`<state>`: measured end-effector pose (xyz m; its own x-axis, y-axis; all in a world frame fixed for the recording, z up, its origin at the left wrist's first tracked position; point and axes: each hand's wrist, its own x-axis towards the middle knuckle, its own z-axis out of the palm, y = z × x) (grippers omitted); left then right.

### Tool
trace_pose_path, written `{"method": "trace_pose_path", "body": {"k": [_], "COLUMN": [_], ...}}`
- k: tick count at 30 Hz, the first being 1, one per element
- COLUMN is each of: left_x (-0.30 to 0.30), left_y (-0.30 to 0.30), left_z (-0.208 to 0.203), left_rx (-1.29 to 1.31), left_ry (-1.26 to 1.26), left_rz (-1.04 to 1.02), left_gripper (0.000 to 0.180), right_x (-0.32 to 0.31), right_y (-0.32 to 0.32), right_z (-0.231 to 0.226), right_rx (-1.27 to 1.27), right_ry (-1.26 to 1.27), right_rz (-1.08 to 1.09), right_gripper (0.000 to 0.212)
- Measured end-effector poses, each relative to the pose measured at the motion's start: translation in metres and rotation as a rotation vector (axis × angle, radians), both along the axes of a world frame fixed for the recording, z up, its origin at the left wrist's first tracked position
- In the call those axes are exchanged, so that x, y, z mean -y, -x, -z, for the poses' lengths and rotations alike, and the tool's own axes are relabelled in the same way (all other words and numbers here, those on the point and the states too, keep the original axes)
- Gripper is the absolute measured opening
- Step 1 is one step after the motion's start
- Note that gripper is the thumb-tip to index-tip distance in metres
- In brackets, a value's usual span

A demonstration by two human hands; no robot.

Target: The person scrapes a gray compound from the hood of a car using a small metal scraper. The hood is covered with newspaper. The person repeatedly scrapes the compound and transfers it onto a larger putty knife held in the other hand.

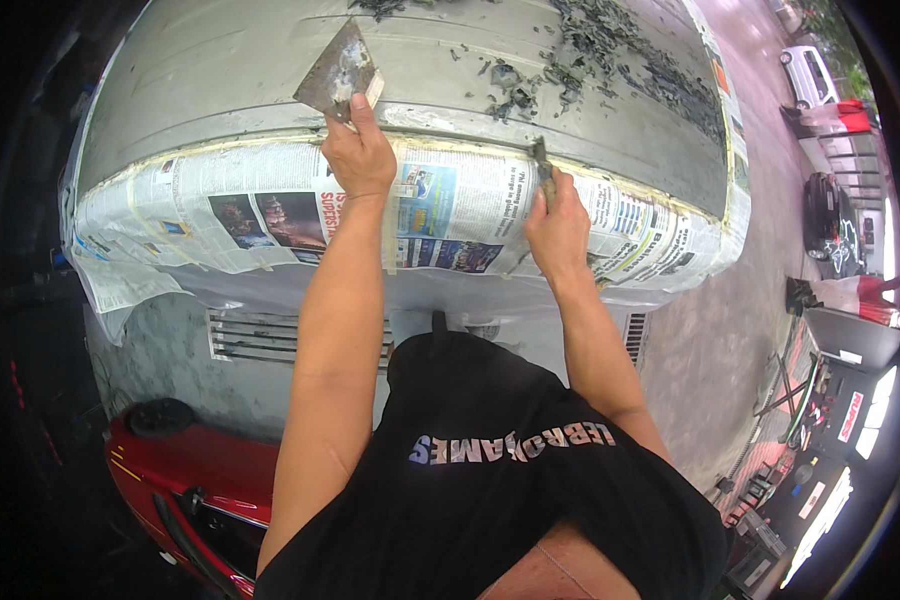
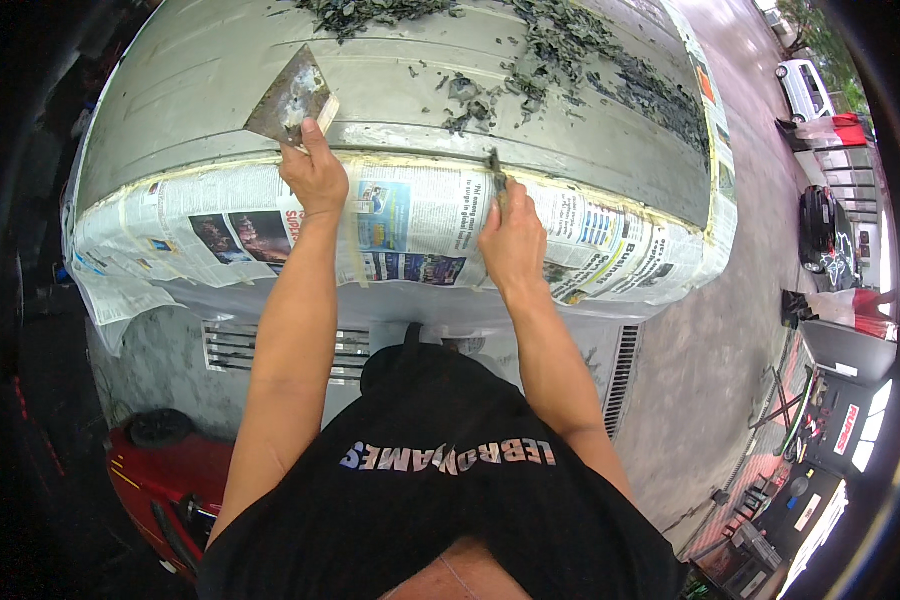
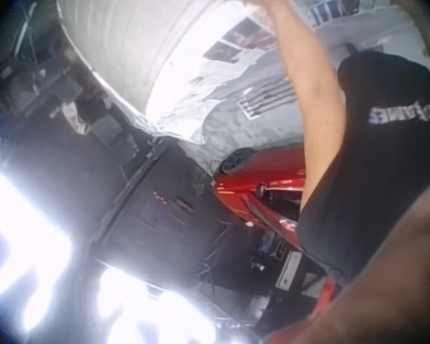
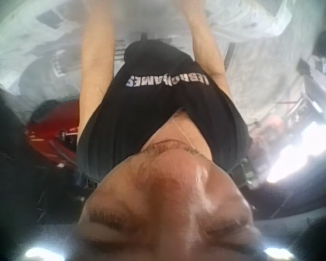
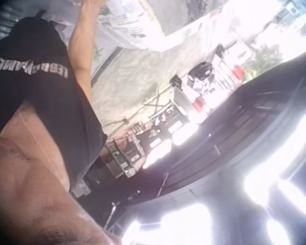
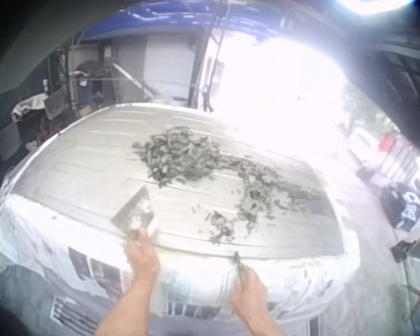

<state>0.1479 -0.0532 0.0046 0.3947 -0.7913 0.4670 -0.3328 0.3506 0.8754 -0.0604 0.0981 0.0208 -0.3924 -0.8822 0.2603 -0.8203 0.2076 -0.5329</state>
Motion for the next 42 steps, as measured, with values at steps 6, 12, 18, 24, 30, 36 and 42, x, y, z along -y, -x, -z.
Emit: {"method": "trace_pose_path", "body": {"k": [6,12,18,24,30,36,42], "left_x": [-0.001,-0.001,0.000,0.001,0.000,-0.002,-0.002], "left_y": [0.004,0.004,0.000,0.003,0.004,0.005,0.006], "left_z": [-0.006,-0.006,0.004,0.000,-0.002,-0.005,-0.006], "left_rx": [-0.007,-0.002,0.000,-0.006,0.018,0.024,0.049], "left_ry": [-0.004,-0.024,-0.001,-0.018,-0.034,-0.080,-0.080], "left_rz": [-0.006,-0.026,-0.014,-0.034,-0.051,-0.025,-0.026], "left_gripper": [0.046,0.045,0.045,0.045,0.047,0.049,0.049], "right_x": [-0.002,0.003,-0.010,-0.019,-0.022,-0.012,-0.012], "right_y": [-0.007,-0.006,0.022,0.036,0.075,0.079,0.094], "right_z": [-0.007,0.002,-0.008,-0.039,-0.036,-0.041,-0.048], "right_rx": [0.106,0.051,-0.065,0.049,0.330,0.263,-0.075], "right_ry": [0.033,0.021,-0.045,0.088,0.003,-0.187,0.235], "right_rz": [-0.024,-0.079,0.075,0.054,0.136,-0.065,-0.051], "right_gripper": [0.033,0.034,0.038,0.032,0.031,0.037,0.034]}}
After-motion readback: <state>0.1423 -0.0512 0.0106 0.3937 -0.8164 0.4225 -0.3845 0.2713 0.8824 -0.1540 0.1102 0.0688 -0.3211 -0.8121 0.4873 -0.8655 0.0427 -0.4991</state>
